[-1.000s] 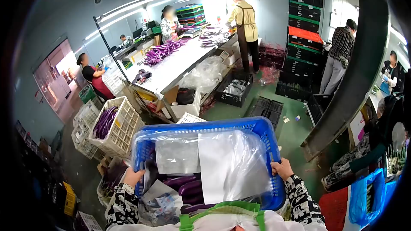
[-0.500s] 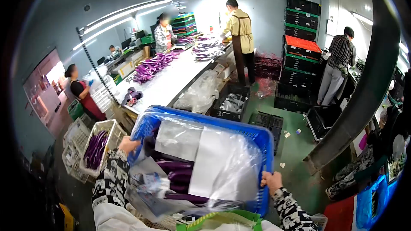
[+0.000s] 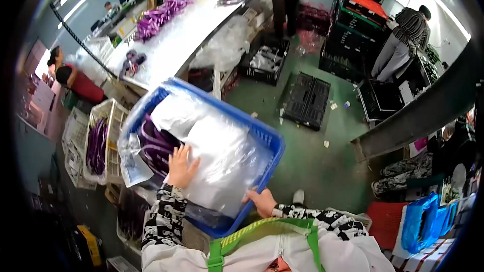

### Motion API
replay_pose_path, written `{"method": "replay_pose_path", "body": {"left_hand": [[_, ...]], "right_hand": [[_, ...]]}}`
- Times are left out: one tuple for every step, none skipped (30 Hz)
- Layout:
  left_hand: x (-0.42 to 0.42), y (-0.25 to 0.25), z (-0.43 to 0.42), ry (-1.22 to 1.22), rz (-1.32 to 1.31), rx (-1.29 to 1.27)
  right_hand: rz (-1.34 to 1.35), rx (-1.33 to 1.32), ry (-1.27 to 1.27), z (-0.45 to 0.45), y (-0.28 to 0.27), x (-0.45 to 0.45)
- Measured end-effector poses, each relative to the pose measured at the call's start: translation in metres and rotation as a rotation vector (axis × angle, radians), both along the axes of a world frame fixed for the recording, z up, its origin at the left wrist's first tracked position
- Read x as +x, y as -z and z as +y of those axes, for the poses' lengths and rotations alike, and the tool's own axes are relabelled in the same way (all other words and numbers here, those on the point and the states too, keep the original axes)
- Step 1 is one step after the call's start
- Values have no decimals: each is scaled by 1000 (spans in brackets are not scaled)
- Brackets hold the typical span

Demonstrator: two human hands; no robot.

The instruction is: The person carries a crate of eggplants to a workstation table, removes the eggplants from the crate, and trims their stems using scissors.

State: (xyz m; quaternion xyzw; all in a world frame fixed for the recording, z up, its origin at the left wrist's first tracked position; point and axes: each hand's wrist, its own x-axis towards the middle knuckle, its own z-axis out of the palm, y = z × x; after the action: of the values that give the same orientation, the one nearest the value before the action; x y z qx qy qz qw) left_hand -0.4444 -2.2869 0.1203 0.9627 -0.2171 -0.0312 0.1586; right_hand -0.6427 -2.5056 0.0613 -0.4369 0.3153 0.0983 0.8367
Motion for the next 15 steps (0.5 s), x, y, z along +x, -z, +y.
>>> {"method": "replay_pose_path", "body": {"left_hand": [[-16, 15, -1, 31, -54, -42], [-27, 13, -8, 58, -93, -61], [-31, 9, -17, 73, -135, -82], [-29, 3, -19, 74, -162, -58], [-30, 2, -24, 59, -153, -78], [-34, -3, -36, 19, -120, -67], [-38, -12, -42, -16, -90, -52], [-41, -13, -43, -67, -76, -48], [-41, -13, -47, -118, -46, -47], [-40, -13, -52, -164, -17, -45], [-41, -14, -51, -210, -104, -43], [-42, -20, -57, -279, -92, -58], [-44, -28, -57, -346, -85, -77], [-46, -30, -59, -403, -151, -40], [-47, -45, -66, -485, -118, 78]], "right_hand": [[-32, -38, -28, -5, 3, 0], [18, -31, -40, -12, -3, -1], [67, -28, -65, -22, -8, 0], [82, -108, -198, -34, -17, 2], [164, -69, -201, -42, -44, 4], [172, -159, -400, -61, -39, 2], [168, -241, -597, -81, -37, 3], [184, -264, -783, -97, -65, 14], [185, -268, -827, -111, -63, 19], [183, -289, -928, -126, -59, 22], [178, -306, -1072, -152, -56, 31], [143, -338, -1107, -169, -51, 38], [131, -341, -1155, -181, -55, 45], [26, -386, -1151, -194, -62, 55], [-76, -421, -1136, -210, -66, 61]]}}
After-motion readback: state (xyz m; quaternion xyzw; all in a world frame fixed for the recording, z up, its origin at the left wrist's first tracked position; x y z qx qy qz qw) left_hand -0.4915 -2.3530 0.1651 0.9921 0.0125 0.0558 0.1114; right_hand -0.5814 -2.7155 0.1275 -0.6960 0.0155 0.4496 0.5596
